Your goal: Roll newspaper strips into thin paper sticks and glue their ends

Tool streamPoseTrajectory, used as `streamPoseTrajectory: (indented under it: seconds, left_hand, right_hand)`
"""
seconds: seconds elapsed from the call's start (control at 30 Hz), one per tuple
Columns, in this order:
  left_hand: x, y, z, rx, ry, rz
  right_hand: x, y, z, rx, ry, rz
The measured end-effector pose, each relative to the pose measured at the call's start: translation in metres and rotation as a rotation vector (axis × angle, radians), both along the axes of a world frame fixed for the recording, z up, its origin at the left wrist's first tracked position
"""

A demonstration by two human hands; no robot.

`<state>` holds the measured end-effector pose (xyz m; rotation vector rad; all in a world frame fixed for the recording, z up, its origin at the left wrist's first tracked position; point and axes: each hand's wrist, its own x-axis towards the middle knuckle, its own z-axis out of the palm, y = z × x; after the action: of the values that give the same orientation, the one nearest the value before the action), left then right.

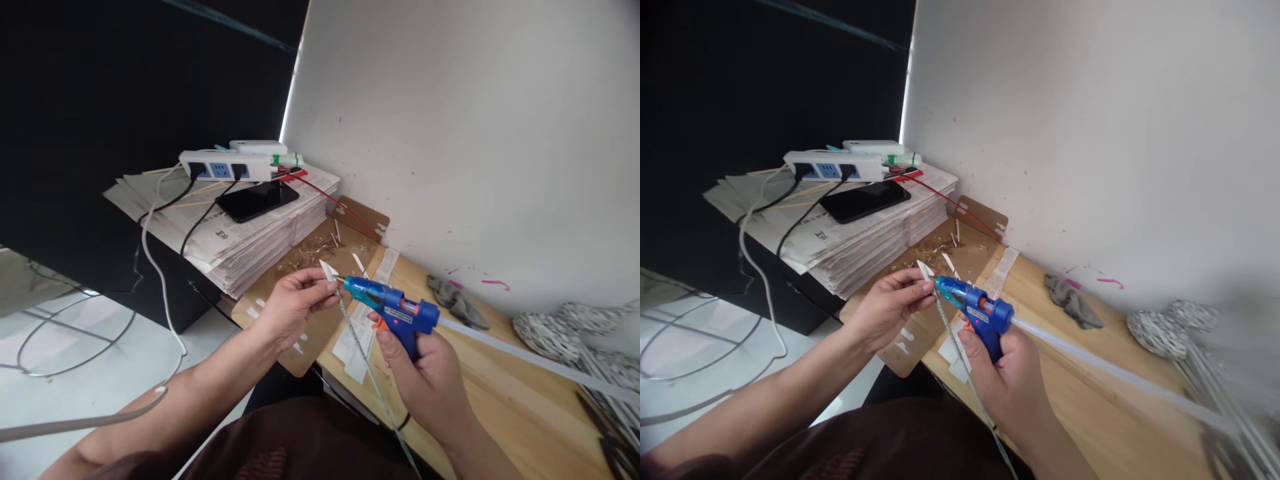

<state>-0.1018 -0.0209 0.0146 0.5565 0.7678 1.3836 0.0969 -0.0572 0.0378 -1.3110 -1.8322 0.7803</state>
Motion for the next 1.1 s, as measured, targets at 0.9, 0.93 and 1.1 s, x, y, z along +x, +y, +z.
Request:
streamPoseTrajectory:
  seconds: [0.9, 0.93, 1.1]
  left_hand:
    - [0.0061, -0.0043, 0.0047, -0.010, 0.025, -0.016]
    - [0.0058, -0.0044, 0.0043, -0.007, 0.025, -0.020]
    - [0.0046, -0.0047, 0.0030, -0.005, 0.022, -0.017]
  right_hand:
    - [0.0064, -0.0012, 0.0007, 0.237, -0.231, 0.042]
    - [0.0064, -0.0009, 0.0005, 0.239, -0.235, 0.041]
    - [0.0065, 0.0001, -0.0009, 0.255, -0.253, 0.040]
